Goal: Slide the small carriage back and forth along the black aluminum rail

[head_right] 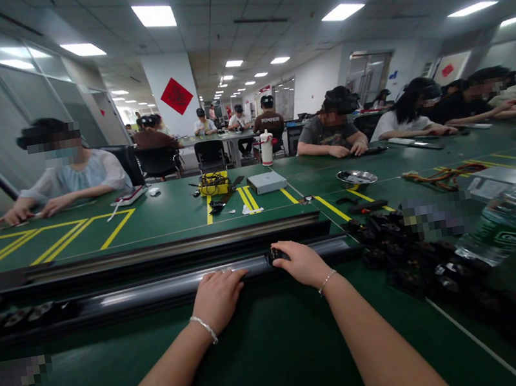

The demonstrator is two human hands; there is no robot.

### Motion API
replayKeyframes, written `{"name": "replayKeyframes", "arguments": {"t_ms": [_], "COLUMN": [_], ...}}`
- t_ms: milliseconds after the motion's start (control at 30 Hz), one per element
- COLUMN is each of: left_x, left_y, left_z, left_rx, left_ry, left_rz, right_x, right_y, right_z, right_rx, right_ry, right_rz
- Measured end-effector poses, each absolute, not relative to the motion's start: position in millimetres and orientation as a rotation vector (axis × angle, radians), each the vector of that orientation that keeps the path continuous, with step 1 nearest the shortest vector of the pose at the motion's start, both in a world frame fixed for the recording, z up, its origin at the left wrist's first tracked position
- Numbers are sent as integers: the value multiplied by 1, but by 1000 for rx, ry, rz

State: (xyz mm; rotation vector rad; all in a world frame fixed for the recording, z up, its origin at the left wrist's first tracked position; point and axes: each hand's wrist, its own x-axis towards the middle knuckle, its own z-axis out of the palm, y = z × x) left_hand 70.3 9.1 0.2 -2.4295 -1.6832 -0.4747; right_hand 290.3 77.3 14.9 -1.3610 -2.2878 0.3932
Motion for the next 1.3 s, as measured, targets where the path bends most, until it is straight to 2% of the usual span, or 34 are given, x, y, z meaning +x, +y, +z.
{"name": "replayKeyframes", "arguments": {"t_ms": [233,500,1300], "left_x": [70,71,71], "left_y": [9,9,8], "left_z": [1,0,1], "left_rx": [-2440,-2440,-2433], "left_ry": [-1681,-1680,-1690], "left_rz": [-482,-483,-474], "right_x": [286,277,281], "right_y": [75,72,71], "right_z": [14,9,11], "right_rx": [-1379,-1267,-1276], "right_ry": [-2270,-2204,-2161], "right_rz": [333,24,103]}}
